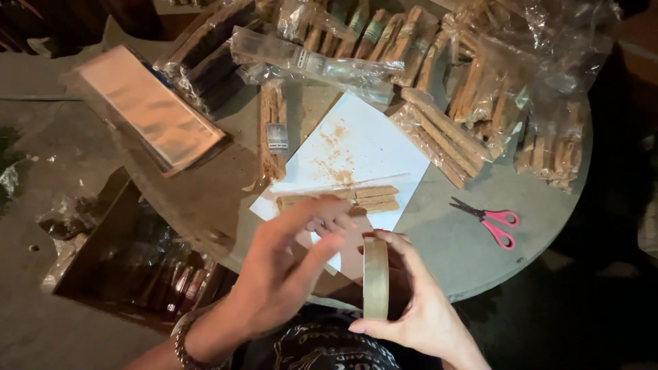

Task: The person is packaging small wooden sticks by bundling them together with tape and then sliding the bundles into individual plastic sleeves.

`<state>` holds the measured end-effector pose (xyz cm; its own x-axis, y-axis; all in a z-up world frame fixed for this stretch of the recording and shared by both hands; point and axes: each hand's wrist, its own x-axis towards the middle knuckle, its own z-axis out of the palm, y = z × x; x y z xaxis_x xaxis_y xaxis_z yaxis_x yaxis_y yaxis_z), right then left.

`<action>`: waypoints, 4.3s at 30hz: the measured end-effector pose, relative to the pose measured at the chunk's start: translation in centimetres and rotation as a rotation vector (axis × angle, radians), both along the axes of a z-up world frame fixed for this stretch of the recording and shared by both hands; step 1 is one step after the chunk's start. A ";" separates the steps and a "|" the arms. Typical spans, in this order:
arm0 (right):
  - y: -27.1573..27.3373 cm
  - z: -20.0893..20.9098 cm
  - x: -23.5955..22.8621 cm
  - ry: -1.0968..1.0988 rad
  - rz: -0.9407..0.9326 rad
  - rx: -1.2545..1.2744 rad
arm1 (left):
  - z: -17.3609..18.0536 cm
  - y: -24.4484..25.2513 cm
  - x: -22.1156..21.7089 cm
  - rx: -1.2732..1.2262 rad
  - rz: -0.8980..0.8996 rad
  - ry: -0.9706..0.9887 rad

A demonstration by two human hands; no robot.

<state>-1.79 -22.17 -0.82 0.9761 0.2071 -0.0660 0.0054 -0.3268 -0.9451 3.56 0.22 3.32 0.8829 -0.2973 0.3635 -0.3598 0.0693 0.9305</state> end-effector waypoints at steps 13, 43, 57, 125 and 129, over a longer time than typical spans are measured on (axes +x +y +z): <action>0.1 -0.5 0.3 -0.167 0.051 -0.069 | -0.8 -1.8 -1.1 0.329 0.066 -0.509; 1.2 -1.7 -2.5 -0.617 0.113 0.095 | 5.3 -0.7 7.8 0.706 -0.513 0.338; -0.6 -1.1 -3.7 -0.265 0.513 0.193 | 1.9 -1.5 5.6 0.624 -0.784 0.623; -19.4 -2.2 3.3 -0.308 -0.211 -1.417 | 5.6 0.3 3.0 0.759 -0.912 0.444; -19.4 -1.6 3.3 -0.220 -0.187 -1.308 | 4.8 0.7 3.2 0.762 -0.908 0.402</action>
<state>1.52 -41.53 -2.40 0.9985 -0.0244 0.0489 -0.0280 -0.9968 0.0753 6.80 0.94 8.09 0.2574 -0.8720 -0.4164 -0.1454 -0.4609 0.8754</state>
